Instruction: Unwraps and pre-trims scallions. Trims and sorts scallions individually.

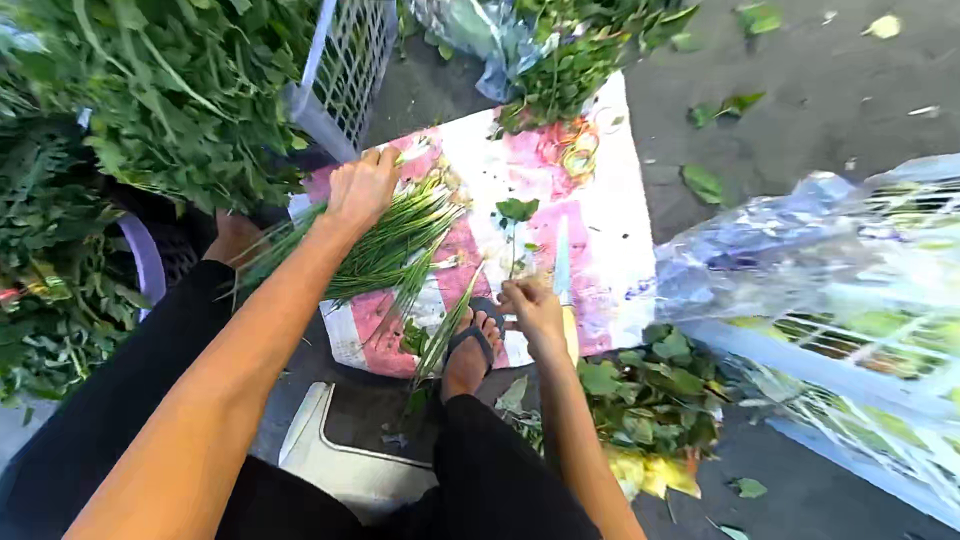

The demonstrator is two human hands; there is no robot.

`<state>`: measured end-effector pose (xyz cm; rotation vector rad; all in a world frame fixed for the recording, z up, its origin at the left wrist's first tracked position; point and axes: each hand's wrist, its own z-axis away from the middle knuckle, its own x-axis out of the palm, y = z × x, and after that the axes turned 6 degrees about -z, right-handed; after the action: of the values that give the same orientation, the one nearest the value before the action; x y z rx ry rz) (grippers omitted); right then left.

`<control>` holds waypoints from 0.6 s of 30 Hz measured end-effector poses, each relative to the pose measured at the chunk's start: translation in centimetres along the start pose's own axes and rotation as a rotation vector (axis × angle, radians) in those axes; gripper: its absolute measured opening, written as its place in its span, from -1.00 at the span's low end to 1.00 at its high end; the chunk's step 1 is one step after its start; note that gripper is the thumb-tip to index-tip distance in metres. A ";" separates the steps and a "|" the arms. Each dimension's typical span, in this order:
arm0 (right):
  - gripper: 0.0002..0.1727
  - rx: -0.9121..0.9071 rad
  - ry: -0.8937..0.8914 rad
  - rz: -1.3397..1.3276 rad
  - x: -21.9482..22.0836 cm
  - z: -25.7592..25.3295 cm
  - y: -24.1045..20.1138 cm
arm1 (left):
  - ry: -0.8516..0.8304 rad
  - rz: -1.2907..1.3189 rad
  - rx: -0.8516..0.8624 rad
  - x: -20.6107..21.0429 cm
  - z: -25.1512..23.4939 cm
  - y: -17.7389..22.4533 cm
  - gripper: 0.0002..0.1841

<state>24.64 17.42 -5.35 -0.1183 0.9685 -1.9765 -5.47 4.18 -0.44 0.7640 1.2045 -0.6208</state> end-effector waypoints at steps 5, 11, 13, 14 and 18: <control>-0.39 0.087 -0.013 0.454 3.9 -3.5 3.1 | -0.047 0.077 0.047 4.8 -5.3 -0.4 -0.35; -0.66 0.013 0.018 0.357 6.0 -4.5 4.2 | -0.290 0.074 -0.070 11.9 1.9 7.5 -0.53; -0.72 -0.076 0.006 0.141 5.5 -4.2 4.5 | -0.257 0.039 -0.097 14.5 3.4 8.2 -0.56; -0.75 -0.090 -0.015 0.040 5.2 -4.1 4.4 | -0.182 0.053 -0.114 15.1 3.7 8.4 -0.64; -0.77 -0.063 -0.125 -0.343 4.4 -3.1 3.1 | -0.258 0.564 -0.268 11.4 3.9 9.6 -0.69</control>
<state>22.90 14.98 -10.78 -0.4647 0.9787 -2.2176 7.12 6.62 -8.97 0.7260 0.7627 -0.0820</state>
